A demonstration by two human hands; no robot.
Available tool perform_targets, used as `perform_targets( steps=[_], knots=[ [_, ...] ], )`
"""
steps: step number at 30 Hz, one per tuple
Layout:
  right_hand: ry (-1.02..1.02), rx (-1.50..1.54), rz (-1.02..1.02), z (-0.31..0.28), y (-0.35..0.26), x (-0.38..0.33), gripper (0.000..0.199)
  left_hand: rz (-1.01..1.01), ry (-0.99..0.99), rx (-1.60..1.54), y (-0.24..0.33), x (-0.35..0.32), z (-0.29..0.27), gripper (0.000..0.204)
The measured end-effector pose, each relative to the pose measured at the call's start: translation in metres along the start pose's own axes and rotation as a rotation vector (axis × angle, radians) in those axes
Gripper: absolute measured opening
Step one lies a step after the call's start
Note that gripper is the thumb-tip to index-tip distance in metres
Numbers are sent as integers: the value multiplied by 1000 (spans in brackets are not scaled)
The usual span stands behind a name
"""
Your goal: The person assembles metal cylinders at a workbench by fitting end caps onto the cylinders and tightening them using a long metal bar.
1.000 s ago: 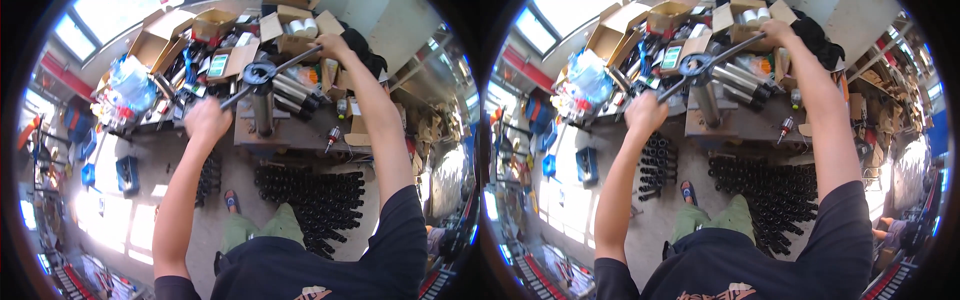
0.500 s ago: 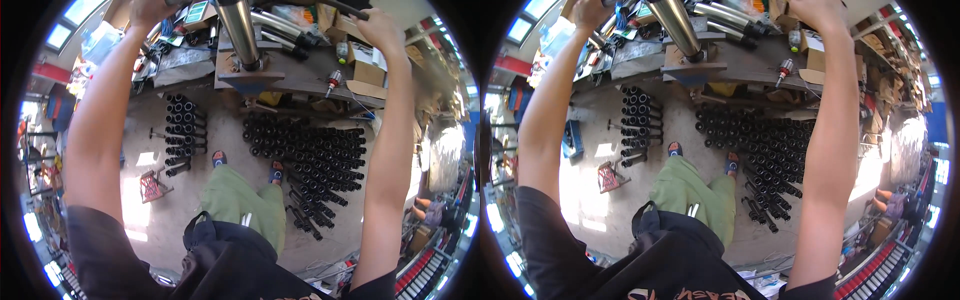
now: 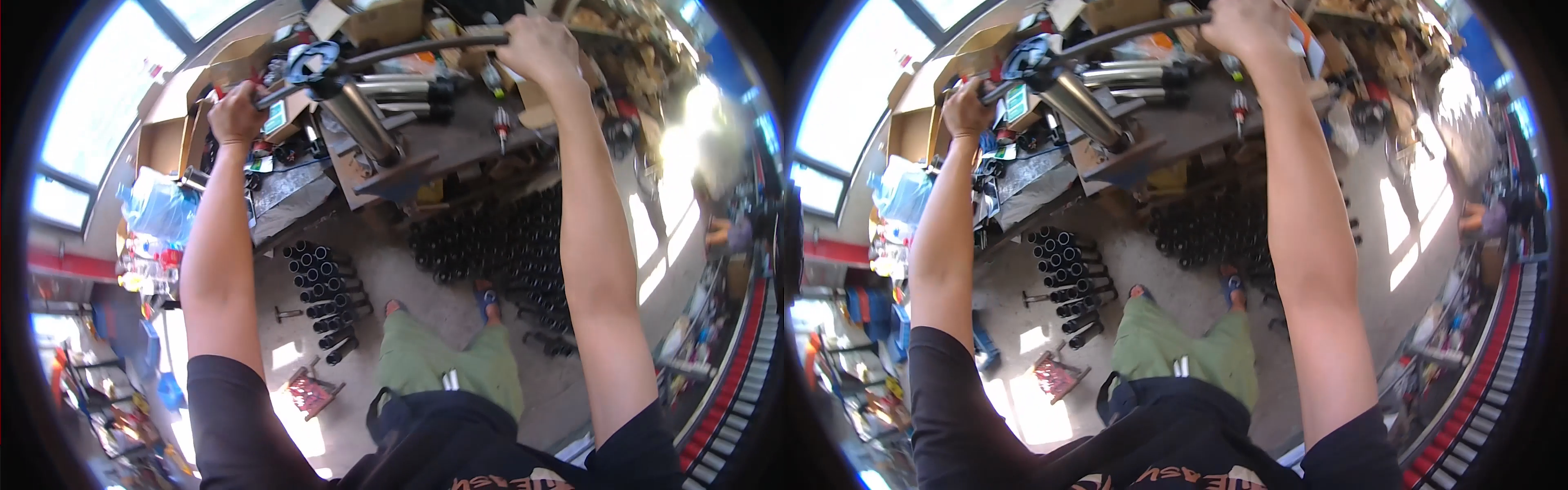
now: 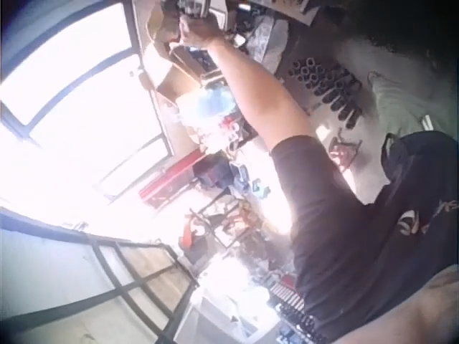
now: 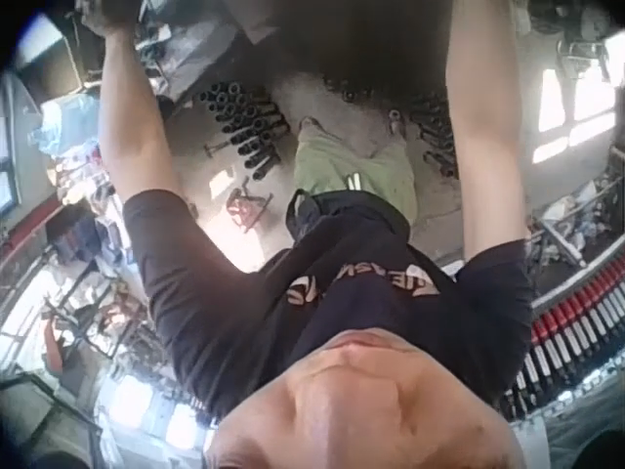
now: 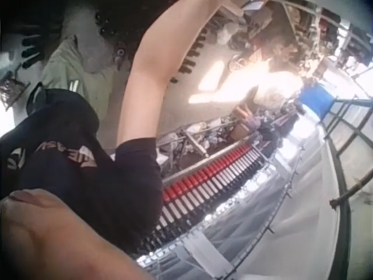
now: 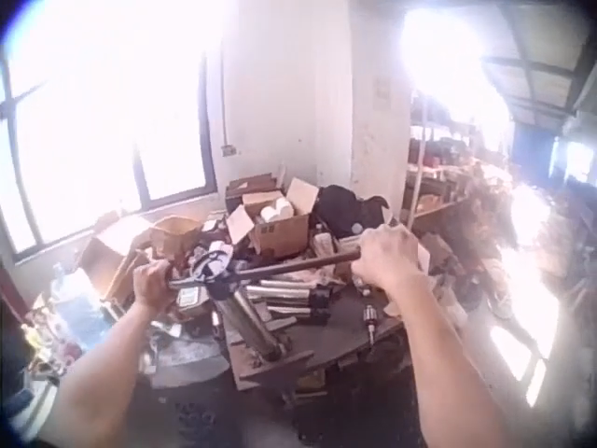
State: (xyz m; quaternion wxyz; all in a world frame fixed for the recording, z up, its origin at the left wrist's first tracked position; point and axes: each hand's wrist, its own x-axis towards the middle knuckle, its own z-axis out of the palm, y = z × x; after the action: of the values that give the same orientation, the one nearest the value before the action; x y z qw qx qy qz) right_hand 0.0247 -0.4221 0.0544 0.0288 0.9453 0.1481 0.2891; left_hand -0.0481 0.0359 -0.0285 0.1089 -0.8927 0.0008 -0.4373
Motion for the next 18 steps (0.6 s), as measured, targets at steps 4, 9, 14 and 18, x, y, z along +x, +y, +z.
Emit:
perform_targets(
  steps=[4,9,14,18],
  knots=[
    [-87,94,47,-26,-20,-27,24,102,-66,-43,-20,4,3,18],
    [-222,221,37,-9,30,-22,13,300,245,-156,96,-13,-38,46],
    [22,292,-133,24,37,30,8,645,-1042,192,241,69,-39,58],
    [257,311,-140,19,117,52,12,478,-1675,545,196,97,13,94]
  ],
)
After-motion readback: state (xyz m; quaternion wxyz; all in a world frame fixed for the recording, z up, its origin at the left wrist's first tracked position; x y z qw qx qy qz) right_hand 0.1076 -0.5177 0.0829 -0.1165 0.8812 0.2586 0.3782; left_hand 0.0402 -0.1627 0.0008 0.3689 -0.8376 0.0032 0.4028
